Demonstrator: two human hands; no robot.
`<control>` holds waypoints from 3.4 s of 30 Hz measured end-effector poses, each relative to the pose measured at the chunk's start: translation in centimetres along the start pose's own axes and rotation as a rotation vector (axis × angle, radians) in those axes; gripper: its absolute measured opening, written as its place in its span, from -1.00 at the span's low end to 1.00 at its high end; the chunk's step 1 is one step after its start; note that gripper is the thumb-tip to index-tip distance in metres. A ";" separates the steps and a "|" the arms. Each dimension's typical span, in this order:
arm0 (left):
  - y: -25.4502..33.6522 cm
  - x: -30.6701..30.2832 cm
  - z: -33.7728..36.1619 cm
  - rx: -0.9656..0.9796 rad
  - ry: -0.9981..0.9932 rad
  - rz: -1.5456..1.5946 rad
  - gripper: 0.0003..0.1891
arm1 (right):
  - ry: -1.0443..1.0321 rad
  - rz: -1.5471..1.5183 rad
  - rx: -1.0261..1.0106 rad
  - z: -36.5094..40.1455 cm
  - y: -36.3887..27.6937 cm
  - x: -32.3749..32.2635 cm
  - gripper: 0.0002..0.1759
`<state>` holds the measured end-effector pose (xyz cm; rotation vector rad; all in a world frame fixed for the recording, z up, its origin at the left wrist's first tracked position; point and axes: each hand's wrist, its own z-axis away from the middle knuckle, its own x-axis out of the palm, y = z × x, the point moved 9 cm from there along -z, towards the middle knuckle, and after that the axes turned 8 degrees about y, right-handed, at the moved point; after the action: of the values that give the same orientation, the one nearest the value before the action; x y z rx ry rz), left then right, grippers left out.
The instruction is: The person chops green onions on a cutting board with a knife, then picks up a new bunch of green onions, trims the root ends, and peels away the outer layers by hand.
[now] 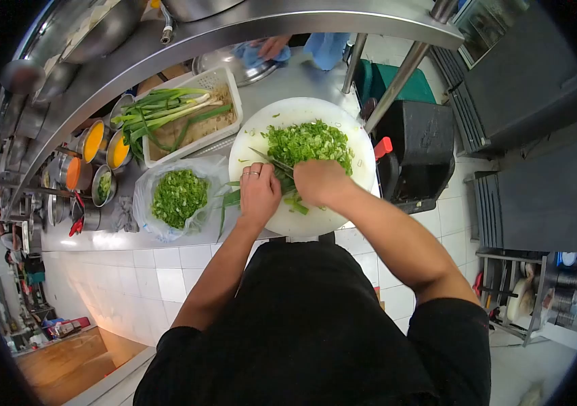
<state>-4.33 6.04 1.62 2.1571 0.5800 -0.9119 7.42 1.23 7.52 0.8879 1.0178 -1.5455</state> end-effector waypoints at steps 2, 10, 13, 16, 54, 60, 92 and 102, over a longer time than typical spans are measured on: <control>0.0 0.1 -0.1 0.000 0.003 0.002 -0.83 | -0.024 0.036 0.004 0.5 -0.2 -1.2 -0.74; 0.0 -0.1 0.4 -0.004 0.019 0.018 -0.84 | 0.011 -0.016 0.014 0.0 -0.4 0.0 -0.73; -0.2 0.0 0.4 -0.016 0.024 0.006 -0.84 | -0.023 0.037 0.022 0.6 -0.9 -1.0 -0.73; -0.2 -0.1 0.5 -0.001 0.049 -0.011 -0.86 | 0.011 0.001 0.060 0.7 -0.8 1.2 -0.72; 2.1 -0.5 1.8 0.076 -0.009 -0.151 -0.09 | 0.022 -0.234 0.037 1.2 3.6 0.2 -0.55; 2.8 -2.6 1.3 0.190 -0.126 -0.008 -0.26 | 0.081 -0.244 0.020 2.1 3.0 0.6 -0.59; 2.1 1.1 1.7 0.051 -0.055 -0.181 -0.51 | 0.124 -0.113 0.025 2.6 2.1 0.2 -0.66; 3.8 0.5 2.9 0.106 -0.039 -0.153 -0.45 | 0.127 -0.107 0.026 2.8 1.9 -0.1 -0.68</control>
<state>-2.84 1.51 1.45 2.2065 0.6987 -1.0867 9.17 -1.53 8.28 0.9732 1.1550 -1.6111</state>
